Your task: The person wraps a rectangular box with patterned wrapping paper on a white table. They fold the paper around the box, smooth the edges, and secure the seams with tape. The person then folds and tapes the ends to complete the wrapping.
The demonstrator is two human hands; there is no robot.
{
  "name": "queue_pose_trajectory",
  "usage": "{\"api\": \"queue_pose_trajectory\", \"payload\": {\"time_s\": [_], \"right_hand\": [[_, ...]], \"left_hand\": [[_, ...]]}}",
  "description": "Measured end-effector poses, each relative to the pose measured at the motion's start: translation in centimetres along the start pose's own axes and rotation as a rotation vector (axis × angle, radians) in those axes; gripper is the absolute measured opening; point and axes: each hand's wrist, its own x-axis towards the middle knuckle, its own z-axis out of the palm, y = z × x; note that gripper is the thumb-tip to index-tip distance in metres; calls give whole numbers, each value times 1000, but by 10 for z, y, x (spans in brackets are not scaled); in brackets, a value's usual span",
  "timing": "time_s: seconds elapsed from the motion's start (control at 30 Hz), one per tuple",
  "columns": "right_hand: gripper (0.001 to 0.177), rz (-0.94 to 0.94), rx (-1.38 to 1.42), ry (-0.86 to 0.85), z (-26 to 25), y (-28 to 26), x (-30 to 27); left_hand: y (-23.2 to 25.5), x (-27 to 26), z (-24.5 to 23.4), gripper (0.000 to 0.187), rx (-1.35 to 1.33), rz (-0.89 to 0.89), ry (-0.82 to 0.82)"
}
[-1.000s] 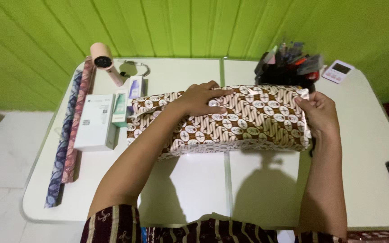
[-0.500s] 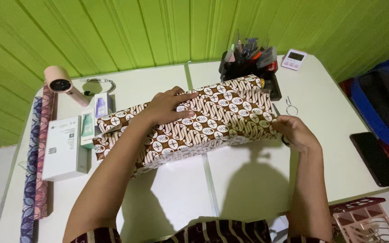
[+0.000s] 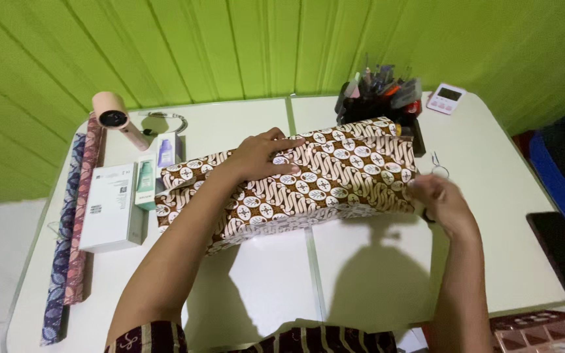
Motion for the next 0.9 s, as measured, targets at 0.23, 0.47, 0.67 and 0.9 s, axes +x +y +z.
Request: {"api": "queue_pose_trajectory", "payload": {"time_s": [0.23,0.47,0.67,0.9], "right_hand": [[37,-863,-329,117,80,-126,6],[39,-643,-525,-331,173,-152,-5],[40,-851,-505,-227,177,-128,7],[31,-1199,-545,3,179,-122,7]], "left_hand": [[-7,3,8,72,-15,-41,-1],[-7,3,9,60,69,-73,17],[-1,-47,-23,73,313,-211,370],[-18,-211,-25,96,-196,-986,682]]}}
